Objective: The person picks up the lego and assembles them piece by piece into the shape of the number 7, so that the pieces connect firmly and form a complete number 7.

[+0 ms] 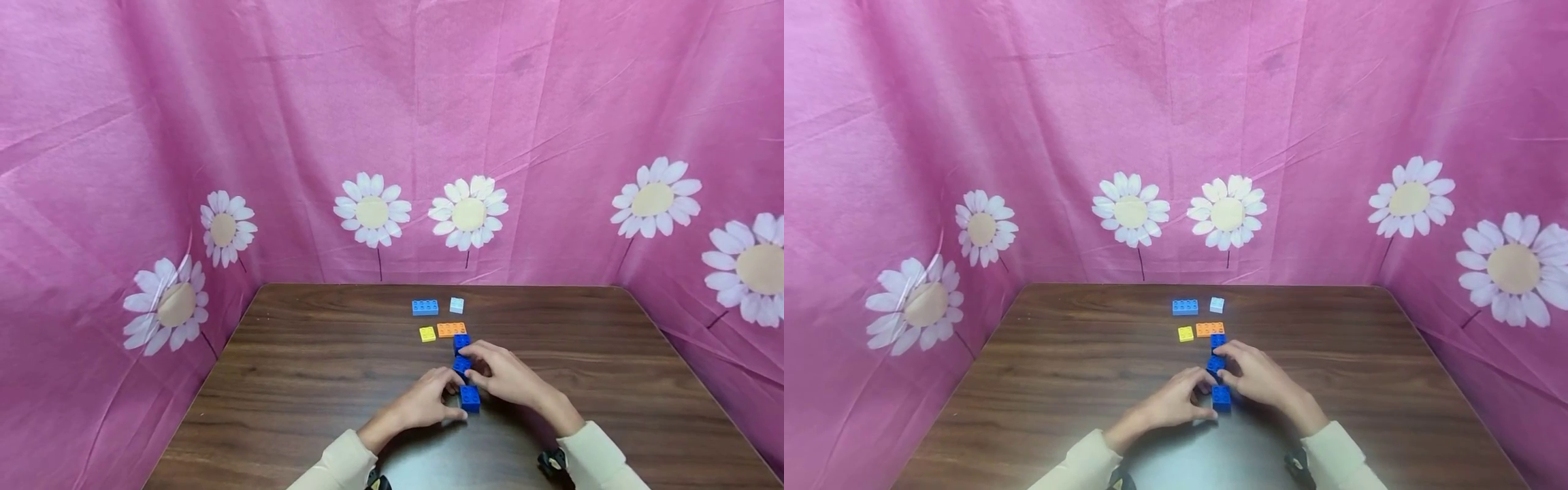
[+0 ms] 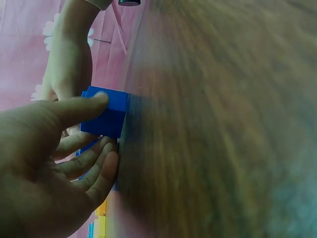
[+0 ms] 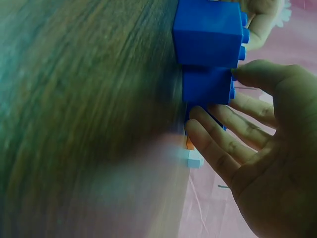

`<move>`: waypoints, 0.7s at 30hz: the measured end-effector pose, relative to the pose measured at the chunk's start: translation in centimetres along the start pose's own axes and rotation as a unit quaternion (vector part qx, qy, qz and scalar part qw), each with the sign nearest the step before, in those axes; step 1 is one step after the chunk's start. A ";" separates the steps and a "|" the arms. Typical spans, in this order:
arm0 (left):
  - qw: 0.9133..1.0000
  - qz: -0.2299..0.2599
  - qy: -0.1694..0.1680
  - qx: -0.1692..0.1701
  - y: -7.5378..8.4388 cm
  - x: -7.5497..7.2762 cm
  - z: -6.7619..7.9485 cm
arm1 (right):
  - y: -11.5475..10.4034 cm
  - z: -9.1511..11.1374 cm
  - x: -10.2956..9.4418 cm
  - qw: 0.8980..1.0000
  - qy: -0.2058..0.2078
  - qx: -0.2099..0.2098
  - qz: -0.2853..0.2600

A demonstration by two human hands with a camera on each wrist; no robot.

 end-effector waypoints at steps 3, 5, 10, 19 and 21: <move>1.000 -0.005 0.005 -0.001 -0.2 -0.1 -0.1 | -0.2 -0.3 0.4 1.000 -0.015 0.003 0.012; 1.000 0.002 0.007 -0.001 -0.4 -0.2 -0.2 | -0.4 -0.5 0.5 1.000 -0.019 0.005 0.013; 0.999 0.037 0.012 -0.005 -1.1 -0.8 -0.2 | -0.5 -0.8 0.6 1.000 -0.025 0.018 -0.002; 0.997 0.066 0.035 -0.013 -2.3 -2.5 -0.1 | -0.2 -0.5 0.7 0.998 -0.033 0.046 0.011; 0.996 0.071 0.042 -0.017 -2.7 -3.0 -0.2 | -0.3 -0.4 0.8 0.999 -0.034 0.037 0.013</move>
Point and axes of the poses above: each hand's wrist, its own z-axis away from the middle knuckle, its own x-axis out of the palm, y = z × x, the point moved 8 cm from there along -z, towards the middle knuckle, and after that the axes turned 7 degrees about z, right-handed, at the moved point
